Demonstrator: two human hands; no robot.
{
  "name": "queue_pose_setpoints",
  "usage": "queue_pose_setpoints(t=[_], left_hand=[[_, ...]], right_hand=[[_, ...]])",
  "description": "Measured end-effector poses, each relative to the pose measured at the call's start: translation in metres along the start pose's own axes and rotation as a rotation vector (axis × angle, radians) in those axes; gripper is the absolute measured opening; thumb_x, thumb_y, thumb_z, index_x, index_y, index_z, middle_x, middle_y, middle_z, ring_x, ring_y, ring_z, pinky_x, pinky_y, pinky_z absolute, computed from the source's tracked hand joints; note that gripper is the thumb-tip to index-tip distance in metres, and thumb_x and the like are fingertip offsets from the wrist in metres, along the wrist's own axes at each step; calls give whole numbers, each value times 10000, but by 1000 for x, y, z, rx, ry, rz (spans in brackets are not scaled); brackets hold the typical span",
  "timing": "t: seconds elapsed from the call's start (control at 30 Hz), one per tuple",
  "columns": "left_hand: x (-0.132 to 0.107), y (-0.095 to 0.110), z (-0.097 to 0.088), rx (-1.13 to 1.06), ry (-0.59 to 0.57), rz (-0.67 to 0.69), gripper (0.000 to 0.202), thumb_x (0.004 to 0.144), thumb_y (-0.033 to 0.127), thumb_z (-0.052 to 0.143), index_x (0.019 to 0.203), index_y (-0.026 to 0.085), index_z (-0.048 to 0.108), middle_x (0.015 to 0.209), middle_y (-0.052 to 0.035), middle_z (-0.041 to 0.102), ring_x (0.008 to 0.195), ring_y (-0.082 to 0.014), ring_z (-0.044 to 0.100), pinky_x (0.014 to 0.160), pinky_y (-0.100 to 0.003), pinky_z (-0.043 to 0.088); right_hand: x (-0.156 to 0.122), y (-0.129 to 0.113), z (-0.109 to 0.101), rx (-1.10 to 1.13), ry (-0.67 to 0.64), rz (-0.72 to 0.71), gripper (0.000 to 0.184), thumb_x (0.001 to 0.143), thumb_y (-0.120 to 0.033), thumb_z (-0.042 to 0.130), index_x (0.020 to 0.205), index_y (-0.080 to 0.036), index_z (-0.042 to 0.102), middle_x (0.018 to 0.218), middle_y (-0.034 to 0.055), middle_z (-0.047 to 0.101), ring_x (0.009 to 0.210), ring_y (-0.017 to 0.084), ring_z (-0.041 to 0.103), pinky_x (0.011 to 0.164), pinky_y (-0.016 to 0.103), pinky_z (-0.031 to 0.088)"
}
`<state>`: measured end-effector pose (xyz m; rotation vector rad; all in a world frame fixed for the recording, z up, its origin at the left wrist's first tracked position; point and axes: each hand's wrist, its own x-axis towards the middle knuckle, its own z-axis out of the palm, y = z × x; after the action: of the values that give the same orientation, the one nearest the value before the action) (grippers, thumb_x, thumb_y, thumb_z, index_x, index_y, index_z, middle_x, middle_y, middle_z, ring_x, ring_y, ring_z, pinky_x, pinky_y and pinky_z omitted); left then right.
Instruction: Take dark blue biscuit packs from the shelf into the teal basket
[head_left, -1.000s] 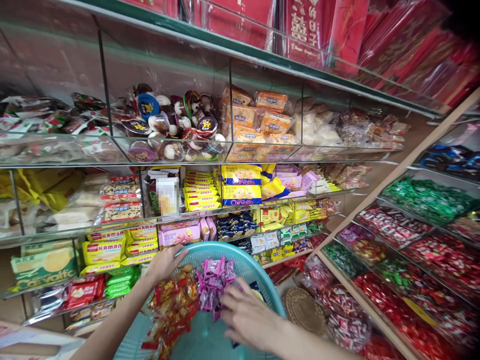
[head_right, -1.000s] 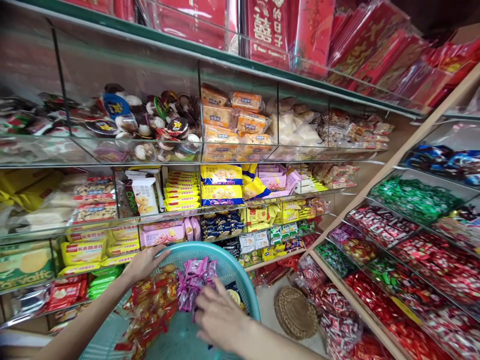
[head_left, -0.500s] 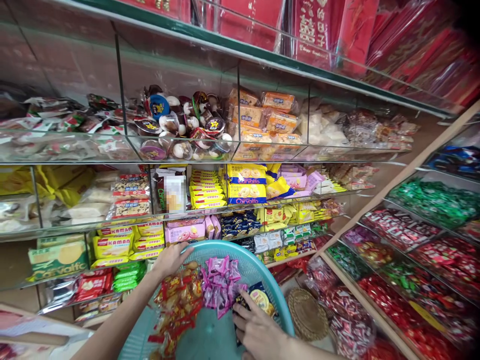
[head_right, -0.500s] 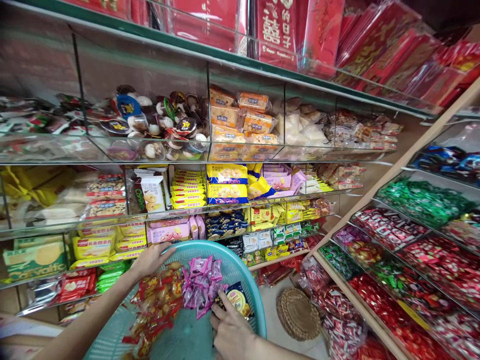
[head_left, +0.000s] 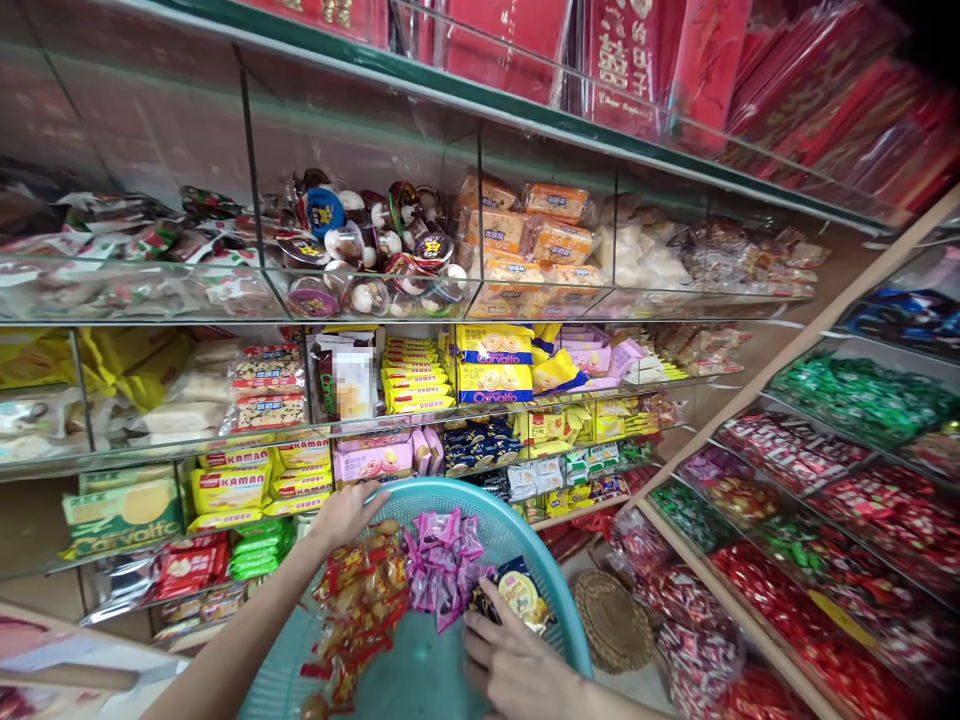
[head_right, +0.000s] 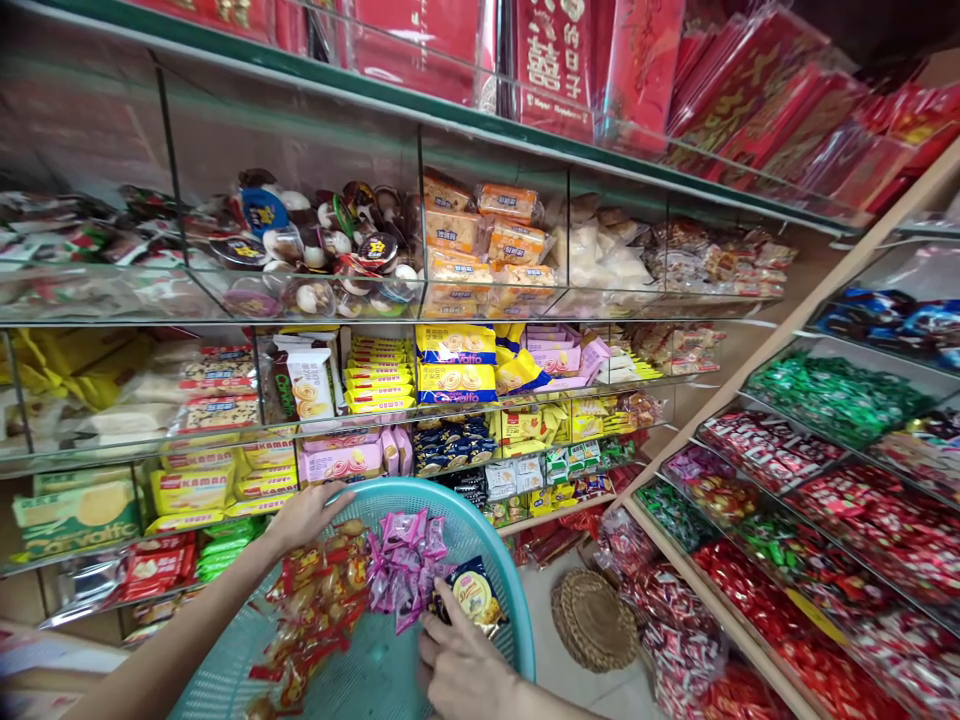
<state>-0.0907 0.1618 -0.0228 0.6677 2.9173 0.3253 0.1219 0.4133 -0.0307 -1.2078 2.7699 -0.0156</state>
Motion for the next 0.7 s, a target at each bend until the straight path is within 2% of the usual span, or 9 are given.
queue_pose_setpoints(t=[0.13, 0.2, 0.27, 0.33, 0.43, 0.5, 0.53, 0.6, 0.7], left_hand=[[-2, 3, -4, -7, -5, 2, 501, 910, 523, 236, 1063, 204, 591, 1003, -110, 714, 958, -264, 665, 779, -336, 467], [-4, 6, -9, -18, -6, 4, 490, 910, 517, 246, 1060, 206, 593, 1012, -106, 713, 958, -261, 665, 777, -329, 465], [-6, 9, -14, -24, -7, 4, 484, 908, 518, 252, 1055, 212, 596, 1016, -101, 712, 951, -259, 665, 769, -325, 464], [-8, 11, -18, -22, -4, 4, 485, 908, 520, 252, 1042, 214, 603, 1007, -98, 713, 945, -263, 665, 759, -325, 463], [-11, 11, -22, -15, -1, -3, 491, 905, 532, 255, 1039, 218, 608, 1006, -93, 715, 943, -261, 665, 759, -320, 460], [-13, 11, -22, -7, 2, -9, 492, 905, 536, 256, 1060, 224, 604, 1023, -88, 714, 949, -252, 665, 766, -314, 458], [-13, 11, -22, -1, 5, -10, 492, 906, 535, 255, 1070, 227, 601, 1032, -86, 713, 955, -249, 663, 770, -312, 457], [-15, 11, -23, 9, 9, -7, 488, 909, 529, 253, 1078, 229, 598, 1037, -86, 713, 966, -247, 661, 776, -313, 456], [-17, 11, -25, 9, 10, 2, 483, 909, 527, 254, 1079, 228, 594, 1032, -87, 713, 968, -251, 660, 780, -319, 456]], right_hand=[[-2, -4, -35, 143, 104, 9, 604, 884, -572, 401, 1306, -149, 496, 1244, 113, 611, 1289, 242, 418, 1169, 514, 90], [-5, -4, -51, 216, 186, 87, 571, 905, -523, 406, 1373, -196, 413, 1325, 76, 560, 1316, 216, 388, 1176, 489, 91], [-10, 2, -58, 229, 275, 206, 517, 920, -442, 432, 1396, -249, 372, 1368, 43, 523, 1328, 204, 374, 1173, 494, 114], [-18, 11, -53, 202, 409, 379, 478, 923, -389, 447, 1385, -285, 382, 1385, 34, 505, 1324, 219, 380, 1151, 537, 164], [-31, 27, -34, 196, 632, 643, 443, 911, -379, 467, 1338, -263, 443, 1379, 70, 500, 1300, 249, 411, 1097, 553, 286], [-37, 34, -25, 234, 704, 715, 434, 910, -377, 462, 1322, -240, 461, 1364, 87, 510, 1288, 245, 425, 1072, 510, 346], [-39, 34, -24, 257, 696, 715, 433, 914, -377, 451, 1325, -243, 456, 1360, 84, 514, 1288, 238, 425, 1073, 498, 349], [-37, 30, -28, 297, 591, 666, 453, 922, -393, 425, 1360, -280, 411, 1381, 62, 500, 1312, 232, 397, 1103, 524, 287], [-26, 16, -43, 358, 305, 499, 689, 837, -537, 514, 1441, -344, 242, 1482, 47, 367, 1384, 274, 268, 1121, 629, 103]])
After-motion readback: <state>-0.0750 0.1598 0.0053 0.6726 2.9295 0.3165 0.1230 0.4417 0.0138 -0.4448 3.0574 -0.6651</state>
